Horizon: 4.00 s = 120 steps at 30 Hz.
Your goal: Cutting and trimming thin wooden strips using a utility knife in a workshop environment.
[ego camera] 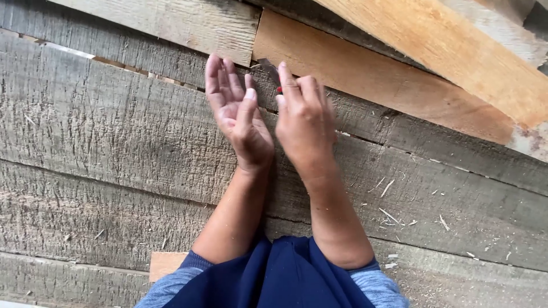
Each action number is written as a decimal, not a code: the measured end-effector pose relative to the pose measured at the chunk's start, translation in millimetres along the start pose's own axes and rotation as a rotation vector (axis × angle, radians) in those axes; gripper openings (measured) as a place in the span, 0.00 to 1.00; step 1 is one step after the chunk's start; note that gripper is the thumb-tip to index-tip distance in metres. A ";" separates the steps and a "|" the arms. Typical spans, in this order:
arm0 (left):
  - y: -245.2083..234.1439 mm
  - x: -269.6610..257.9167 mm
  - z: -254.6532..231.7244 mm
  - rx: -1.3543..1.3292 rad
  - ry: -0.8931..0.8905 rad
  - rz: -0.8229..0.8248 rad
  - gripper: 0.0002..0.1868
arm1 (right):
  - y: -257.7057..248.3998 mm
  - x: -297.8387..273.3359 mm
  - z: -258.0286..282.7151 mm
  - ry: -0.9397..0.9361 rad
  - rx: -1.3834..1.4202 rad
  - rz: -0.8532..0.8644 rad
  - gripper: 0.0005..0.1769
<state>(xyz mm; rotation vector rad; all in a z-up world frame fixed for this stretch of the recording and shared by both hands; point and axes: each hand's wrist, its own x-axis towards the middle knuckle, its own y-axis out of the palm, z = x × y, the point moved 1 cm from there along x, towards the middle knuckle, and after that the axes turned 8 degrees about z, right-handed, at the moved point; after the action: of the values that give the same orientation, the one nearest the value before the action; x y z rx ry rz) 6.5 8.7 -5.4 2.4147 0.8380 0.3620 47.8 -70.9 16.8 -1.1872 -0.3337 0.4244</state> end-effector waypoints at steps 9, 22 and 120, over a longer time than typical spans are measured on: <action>-2.9 -1.3 1.3 -0.134 -0.014 -0.055 0.39 | -11.5 -0.6 17.2 0.090 0.148 0.072 0.25; -1.3 -2.0 -0.3 -0.059 -0.009 -0.043 0.36 | -8.8 1.1 11.3 0.082 0.236 0.090 0.24; 9.8 -8.8 17.2 1.494 0.147 0.653 0.24 | -55.7 -117.3 -151.4 0.787 0.035 -0.228 0.25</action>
<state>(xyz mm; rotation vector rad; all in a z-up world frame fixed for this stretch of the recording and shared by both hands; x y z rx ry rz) 11.6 -10.4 -14.3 4.1091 0.2764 0.1112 23.5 -268.9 14.1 -1.1741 0.2208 -0.2462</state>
